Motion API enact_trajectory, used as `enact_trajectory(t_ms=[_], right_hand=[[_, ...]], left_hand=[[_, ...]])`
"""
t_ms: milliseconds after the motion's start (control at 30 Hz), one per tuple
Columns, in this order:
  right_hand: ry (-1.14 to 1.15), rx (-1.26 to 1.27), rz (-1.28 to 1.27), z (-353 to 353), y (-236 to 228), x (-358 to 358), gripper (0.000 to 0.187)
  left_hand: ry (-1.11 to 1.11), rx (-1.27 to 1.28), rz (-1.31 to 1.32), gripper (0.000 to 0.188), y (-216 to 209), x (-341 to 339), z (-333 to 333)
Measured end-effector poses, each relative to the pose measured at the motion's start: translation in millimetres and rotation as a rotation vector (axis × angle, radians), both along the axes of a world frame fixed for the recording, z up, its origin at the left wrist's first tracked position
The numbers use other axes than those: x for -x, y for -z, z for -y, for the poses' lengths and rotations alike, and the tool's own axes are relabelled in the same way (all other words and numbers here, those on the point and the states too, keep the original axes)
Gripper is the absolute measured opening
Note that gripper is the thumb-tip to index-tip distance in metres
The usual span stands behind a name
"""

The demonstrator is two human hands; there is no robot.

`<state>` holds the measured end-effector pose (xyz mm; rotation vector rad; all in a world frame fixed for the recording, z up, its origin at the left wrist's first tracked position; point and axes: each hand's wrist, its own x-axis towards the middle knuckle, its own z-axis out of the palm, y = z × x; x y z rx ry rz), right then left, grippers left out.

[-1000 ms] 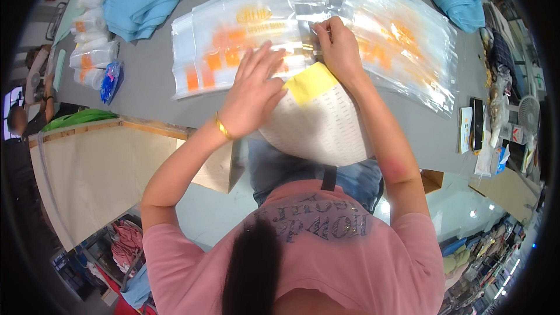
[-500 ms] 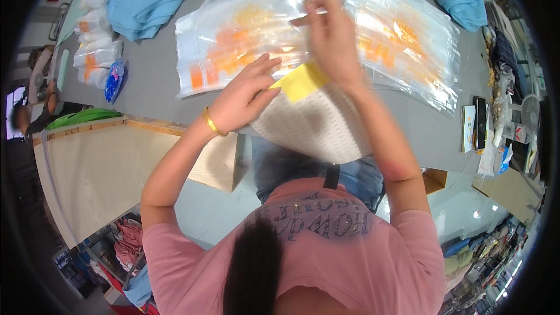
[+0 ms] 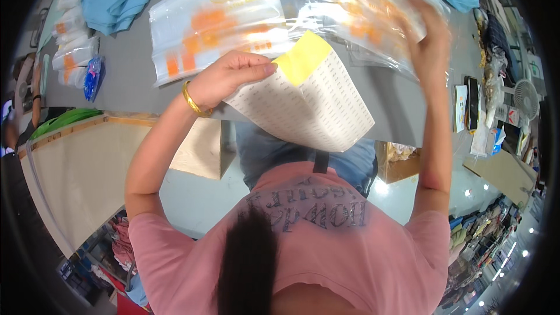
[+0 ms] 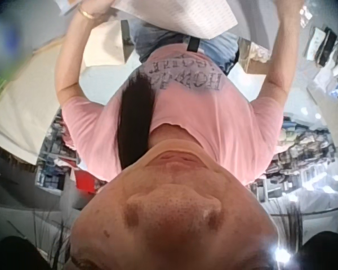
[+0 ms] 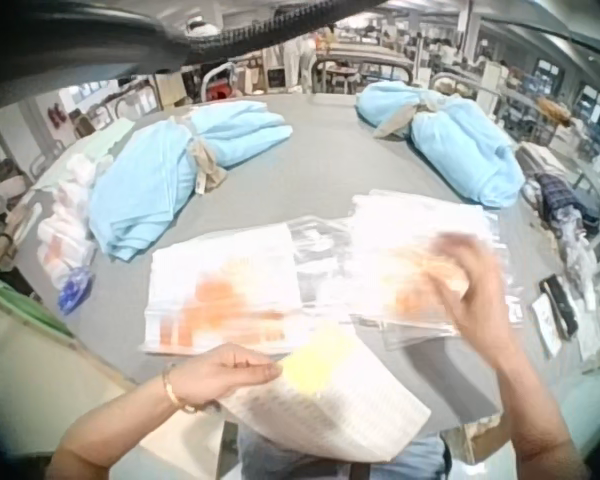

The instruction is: The person repeatedly peels small adhesive labels from a sheet and places them onto clear plastic bags containing orange items on a table. The person handles the label sheet and bags by hand throughout the clip.

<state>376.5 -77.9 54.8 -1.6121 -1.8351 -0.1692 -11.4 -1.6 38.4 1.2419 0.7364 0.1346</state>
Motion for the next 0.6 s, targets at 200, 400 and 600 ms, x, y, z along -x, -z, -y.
enact_trajectory(t_ms=[200, 400, 600], right_hand=[[-0.415, 0.157, -0.341, 13.5, -1.1, 152.4, 0.020], [-0.433, 0.124, -0.295, 15.4, 26.5, 157.6, 0.024], [-0.325, 0.015, -0.182, 14.1, -5.6, 137.0, 0.039]], left_hand=[[-0.007, 0.067, 0.048, 0.034, -10.6, -7.3, 1.7], [-0.032, 0.104, -0.007, 0.035, -12.9, -4.5, 8.4], [-0.012, 0.040, -0.112, 0.029, -12.4, -1.8, 6.6]])
